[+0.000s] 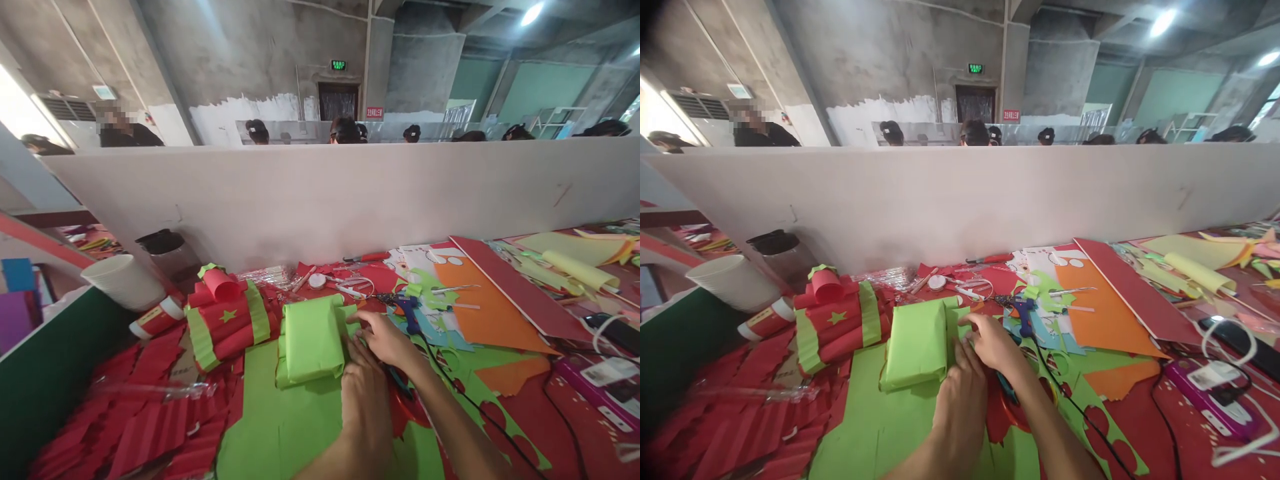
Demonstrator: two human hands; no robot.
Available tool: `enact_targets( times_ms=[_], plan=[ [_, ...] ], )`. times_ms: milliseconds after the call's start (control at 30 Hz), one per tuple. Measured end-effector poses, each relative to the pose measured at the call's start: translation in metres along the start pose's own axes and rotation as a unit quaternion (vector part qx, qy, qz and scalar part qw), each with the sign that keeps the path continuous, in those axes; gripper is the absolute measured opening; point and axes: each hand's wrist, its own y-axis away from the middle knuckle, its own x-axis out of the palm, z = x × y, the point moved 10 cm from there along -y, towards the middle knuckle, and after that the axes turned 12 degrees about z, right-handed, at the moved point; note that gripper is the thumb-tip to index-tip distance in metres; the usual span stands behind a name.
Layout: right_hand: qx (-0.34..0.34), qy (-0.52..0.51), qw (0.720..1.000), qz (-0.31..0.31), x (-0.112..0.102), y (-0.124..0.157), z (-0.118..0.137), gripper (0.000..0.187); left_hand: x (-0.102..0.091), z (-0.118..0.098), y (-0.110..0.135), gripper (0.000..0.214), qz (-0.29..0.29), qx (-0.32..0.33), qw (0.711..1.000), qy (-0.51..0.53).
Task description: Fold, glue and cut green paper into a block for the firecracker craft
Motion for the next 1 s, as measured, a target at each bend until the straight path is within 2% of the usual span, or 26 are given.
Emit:
enact_targets(
  times_ms=[100, 167, 267, 400, 500, 567, 633, 733, 800, 900, 1000],
  plan=[
    [0.002, -0.008, 1.0, 0.002, 0.001, 0.001, 0.001, 0.042, -0.02, -0.004, 0.009, 0.061, -0.036, -0.011, 0.996, -0.085],
    [0.009, -0.006, 1.0, -0.004, -0.001, 0.002, 0.001, 0.041, -0.026, -0.009, 0.011, 0.06, -0.05, 0.002, 0.992, -0.117],
    [0.021, 0.006, 1.0, -0.017, -0.004, 0.004, 0.0, 0.038, -0.019, -0.01, 0.007, 0.056, -0.047, 0.003, 0.989, -0.137],
    [0.027, 0.013, 0.999, -0.043, -0.01, 0.004, -0.002, 0.033, -0.005, -0.005, -0.001, 0.055, -0.048, -0.043, 0.987, -0.144],
    [0.027, 0.014, 0.998, -0.047, -0.01, 0.001, -0.003, 0.03, -0.011, -0.005, 0.0, 0.054, -0.057, -0.05, 0.986, -0.148],
    [0.036, 0.01, 0.998, -0.045, -0.009, 0.001, -0.005, 0.029, -0.024, -0.008, 0.005, 0.053, -0.069, -0.018, 0.985, -0.155],
    [0.04, 0.001, 0.998, -0.046, -0.008, 0.001, -0.005, 0.029, -0.041, -0.014, 0.01, 0.051, -0.095, 0.045, 0.982, -0.156],
    [0.028, -0.03, 0.998, -0.039, -0.007, 0.002, -0.004, 0.03, -0.065, -0.022, 0.018, 0.043, -0.151, 0.14, 0.965, -0.161],
    [0.028, -0.05, 0.998, -0.03, -0.006, 0.002, -0.004, 0.03, -0.073, -0.026, 0.022, 0.04, -0.175, 0.183, 0.952, -0.17],
    [0.048, -0.06, 0.997, -0.025, -0.008, 0.003, -0.007, 0.028, -0.085, -0.025, 0.023, 0.037, -0.179, 0.218, 0.944, -0.17],
    [0.044, -0.054, 0.997, -0.027, -0.01, 0.004, -0.003, 0.03, -0.113, -0.011, 0.019, 0.035, -0.165, 0.239, 0.948, -0.128]
  ],
)
